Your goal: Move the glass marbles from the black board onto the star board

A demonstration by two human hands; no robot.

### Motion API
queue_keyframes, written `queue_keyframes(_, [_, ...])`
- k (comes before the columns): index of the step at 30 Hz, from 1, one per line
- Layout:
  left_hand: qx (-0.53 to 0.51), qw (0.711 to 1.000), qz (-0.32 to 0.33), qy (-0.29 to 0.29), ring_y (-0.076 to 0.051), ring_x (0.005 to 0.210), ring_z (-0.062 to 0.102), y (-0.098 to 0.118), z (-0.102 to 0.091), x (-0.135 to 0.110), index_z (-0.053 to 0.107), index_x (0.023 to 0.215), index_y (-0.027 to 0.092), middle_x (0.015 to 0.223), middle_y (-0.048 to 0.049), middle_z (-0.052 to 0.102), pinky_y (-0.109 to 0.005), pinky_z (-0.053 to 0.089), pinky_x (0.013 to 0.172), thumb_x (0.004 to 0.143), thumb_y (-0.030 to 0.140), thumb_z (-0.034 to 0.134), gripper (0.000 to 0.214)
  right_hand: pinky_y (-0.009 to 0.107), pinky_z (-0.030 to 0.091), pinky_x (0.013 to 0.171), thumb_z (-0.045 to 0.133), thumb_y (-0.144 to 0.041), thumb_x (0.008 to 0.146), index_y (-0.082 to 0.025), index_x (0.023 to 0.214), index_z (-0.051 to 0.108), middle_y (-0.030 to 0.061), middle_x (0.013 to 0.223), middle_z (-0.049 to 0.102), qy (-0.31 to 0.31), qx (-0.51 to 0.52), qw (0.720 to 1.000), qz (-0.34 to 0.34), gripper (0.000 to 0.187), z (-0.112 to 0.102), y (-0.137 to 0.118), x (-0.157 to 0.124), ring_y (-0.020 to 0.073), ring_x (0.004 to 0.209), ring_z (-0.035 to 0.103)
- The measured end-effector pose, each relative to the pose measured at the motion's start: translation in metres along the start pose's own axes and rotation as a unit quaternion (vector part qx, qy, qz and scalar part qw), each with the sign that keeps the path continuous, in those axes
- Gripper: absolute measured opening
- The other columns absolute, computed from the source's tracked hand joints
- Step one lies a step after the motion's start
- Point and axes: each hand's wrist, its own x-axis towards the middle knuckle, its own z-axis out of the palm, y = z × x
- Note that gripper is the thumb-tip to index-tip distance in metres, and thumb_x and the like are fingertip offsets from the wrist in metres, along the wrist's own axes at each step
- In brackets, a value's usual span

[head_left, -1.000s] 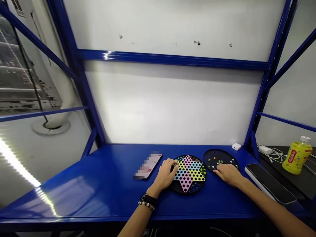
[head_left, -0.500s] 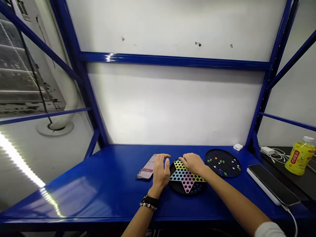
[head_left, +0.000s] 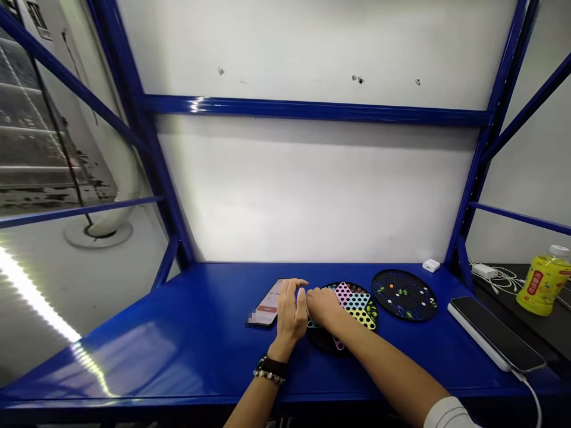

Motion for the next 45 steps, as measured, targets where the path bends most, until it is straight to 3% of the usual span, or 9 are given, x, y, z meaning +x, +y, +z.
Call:
queue_keyframes(7, [0.001,1.0,0.007,-0.005,-0.023,0.09,0.057,-0.002,0.0,0.0,0.056,0.091,0.02,0.093,-0.0072,0.06,-0.04,0.048,0.084,0.096,0.034,0.033,0.028,0.037,0.058,0.076,0.04,-0.014,0.096,-0.008,0.124,0.057,0.0202,0.107,0.07,0.023,0.022,0.999,0.043,0.034,0.008,-0.011,0.01,0.0277,0.097,0.071])
queue_keyframes(21, [-0.004,1.0,-0.003,-0.022,-0.023,0.09,0.057,0.002,0.0,-0.001,0.057,0.091,0.02,0.093,-0.0072,0.059,-0.041,0.048,0.083,0.096,0.034,0.034,0.027,0.035,0.051,0.079,0.041,-0.036,0.098,-0.018,0.115,0.058,0.0122,0.108,0.064,0.075,0.089,0.993,0.036,0.03,-0.001,0.001,-0.02,0.0238,0.094,0.067])
queue_keyframes(24, [0.001,0.999,-0.01,-0.032,-0.023,0.092,0.057,0.003,0.0,-0.001,0.056,0.091,0.021,0.094,-0.0065,0.059,-0.04,0.048,0.085,0.097,0.035,0.033,0.028,0.035,0.047,0.086,0.043,-0.043,0.097,-0.021,0.11,0.059,0.0098,0.109,0.062,0.124,0.098,0.985,0.074,0.031,-0.016,0.032,-0.039,0.0241,0.103,0.061])
queue_keyframes(27, [-0.002,0.999,-0.014,-0.04,-0.024,0.094,0.057,0.003,0.001,-0.002,0.056,0.092,0.022,0.095,-0.0066,0.059,-0.04,0.047,0.086,0.098,0.035,0.033,0.027,0.036,0.045,0.087,0.038,-0.043,0.099,-0.02,0.108,0.061,0.0115,0.112,0.063,0.122,0.056,0.977,0.168,0.034,-0.033,0.095,-0.067,0.0247,0.106,0.059])
queue_keyframes(31, [0.0,0.999,-0.014,-0.041,-0.024,0.094,0.057,0.003,0.001,-0.001,0.056,0.092,0.022,0.095,-0.0064,0.059,-0.04,0.047,0.086,0.098,0.035,0.033,0.026,0.038,0.045,0.082,0.046,-0.035,0.094,-0.013,0.106,0.064,0.0194,0.116,0.063,0.004,-0.036,0.94,0.34,0.03,-0.046,0.194,-0.119,0.0313,0.107,0.061])
queue_keyframes(34, [0.018,0.998,-0.002,-0.053,-0.024,0.094,0.057,0.005,0.002,-0.002,0.057,0.093,0.022,0.096,-0.0065,0.059,-0.04,0.048,0.086,0.098,0.035,0.034,0.026,0.037,0.046,0.076,0.052,-0.023,0.089,-0.012,0.108,0.063,0.0201,0.114,0.066,-0.106,-0.047,0.916,0.383,0.024,-0.045,0.242,-0.154,0.0316,0.102,0.066])
queue_keyframes(38, [0.045,0.994,0.026,-0.095,-0.025,0.097,0.056,0.008,0.002,-0.005,0.058,0.096,0.022,0.098,-0.0069,0.06,-0.041,0.046,0.088,0.097,0.032,0.036,0.024,0.034,0.046,0.076,0.056,-0.009,0.083,-0.013,0.107,0.064,0.0185,0.113,0.067,-0.125,-0.05,0.918,0.374,0.026,-0.04,0.253,-0.171,0.03,0.101,0.068])
queue_keyframes(42, [0.045,0.993,0.031,-0.107,-0.024,0.096,0.055,0.009,0.002,-0.006,0.056,0.097,0.022,0.098,-0.0068,0.059,-0.042,0.045,0.088,0.098,0.032,0.034,0.025,0.034,0.046,0.075,0.059,-0.002,0.074,-0.011,0.106,0.065,0.0205,0.11,0.068,-0.125,-0.053,0.92,0.368,0.034,-0.04,0.247,-0.164,0.0316,0.1,0.069])
queue_keyframes(45, [0.043,0.992,0.031,-0.11,-0.024,0.096,0.055,0.008,0.002,-0.005,0.056,0.097,0.021,0.098,-0.0066,0.058,-0.042,0.045,0.088,0.098,0.033,0.033,0.026,0.034,0.046,0.075,0.057,-0.008,0.078,-0.013,0.106,0.064,0.0187,0.109,0.068,-0.113,-0.05,0.925,0.36,0.03,-0.043,0.244,-0.156,0.0302,0.099,0.069])
